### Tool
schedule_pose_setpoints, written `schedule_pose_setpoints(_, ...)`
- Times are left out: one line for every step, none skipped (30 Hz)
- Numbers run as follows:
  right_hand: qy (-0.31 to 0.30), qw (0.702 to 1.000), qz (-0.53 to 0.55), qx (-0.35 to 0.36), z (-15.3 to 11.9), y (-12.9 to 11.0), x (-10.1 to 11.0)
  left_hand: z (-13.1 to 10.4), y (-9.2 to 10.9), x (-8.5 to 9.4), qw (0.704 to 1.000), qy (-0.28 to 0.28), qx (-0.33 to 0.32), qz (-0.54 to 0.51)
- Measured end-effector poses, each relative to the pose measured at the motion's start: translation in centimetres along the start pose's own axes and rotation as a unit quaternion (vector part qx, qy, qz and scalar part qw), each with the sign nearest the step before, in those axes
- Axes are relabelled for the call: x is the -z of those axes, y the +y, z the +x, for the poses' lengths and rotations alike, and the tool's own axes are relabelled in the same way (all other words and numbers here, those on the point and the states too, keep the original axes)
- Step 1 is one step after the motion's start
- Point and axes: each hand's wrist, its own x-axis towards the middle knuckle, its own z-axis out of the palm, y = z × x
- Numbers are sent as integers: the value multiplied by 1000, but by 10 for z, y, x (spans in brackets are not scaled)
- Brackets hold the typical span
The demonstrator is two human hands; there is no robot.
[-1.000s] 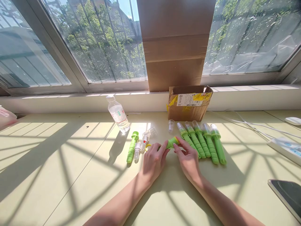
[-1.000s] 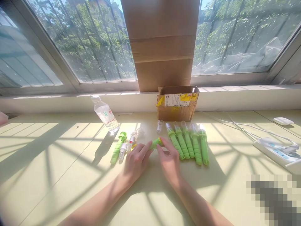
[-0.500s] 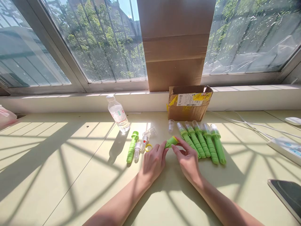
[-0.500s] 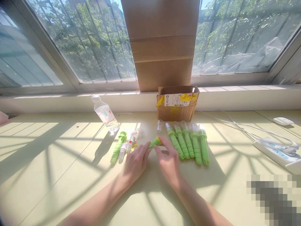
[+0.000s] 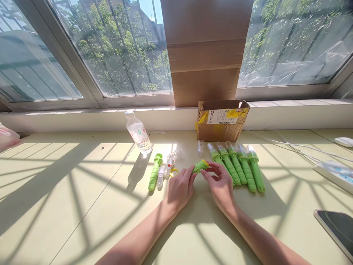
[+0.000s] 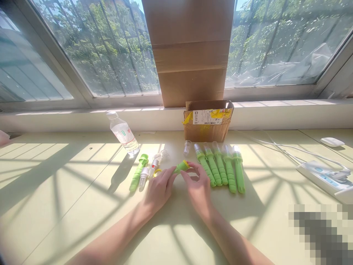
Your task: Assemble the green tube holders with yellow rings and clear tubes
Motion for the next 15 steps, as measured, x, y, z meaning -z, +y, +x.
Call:
schedule_pose_setpoints(-1,1000,3,0,0,0,0,0,0,0,1000,-1,1,0)
schedule_pose_setpoints(-2,1000,4,-1,0,-1,0,0,0,-1,1000,-2,2,1)
schedule_pose_setpoints(-3,1000,6,-1,0,-1,0,0,0,-1,1000,-3,2,3)
schedule_pose_setpoints(-6,1000,8,-1,0,0,1,0,0,-2,1000,-3,1,4)
schedule_pose_setpoints(-9,1000,12,-1,0,0,1,0,-1,-2,1000,-2,0,5)
schedule_pose_setpoints(-11,1000,18,-1,1,1,2,-1,-1,-2,1000,1,-1,3)
schedule_pose_setpoints(-14,1000,25,-1,1,2,2,-1,-1,-2,1000,3,-3,-1)
schedule_pose_setpoints(-16,999,30,-1,1,3,3,0,-2,-2,1000,6,-4,-8)
schedule_pose_setpoints(-17,999,34,0,1,3,3,0,-2,-2,1000,8,-5,-19)
schedule_pose_setpoints(-16,999,36,1,1,3,3,0,-3,-2,999,11,-5,-30)
schedule_pose_setpoints(-15,999,35,3,1,3,3,1,-3,-1,999,12,-4,-42)
schedule_pose_setpoints(-13,999,34,6,0,3,3,1,-3,-1,998,13,-2,-54)
schedule_pose_setpoints(-13,999,32,8,0,2,2,1,-4,-2,998,12,1,-64)
schedule_pose_setpoints(-11,999,30,11,-1,2,2,2,-4,-2,997,9,5,-72)
schedule_pose_setpoints(-12,999,31,15,-2,1,1,2,-4,-2,997,5,9,-79)
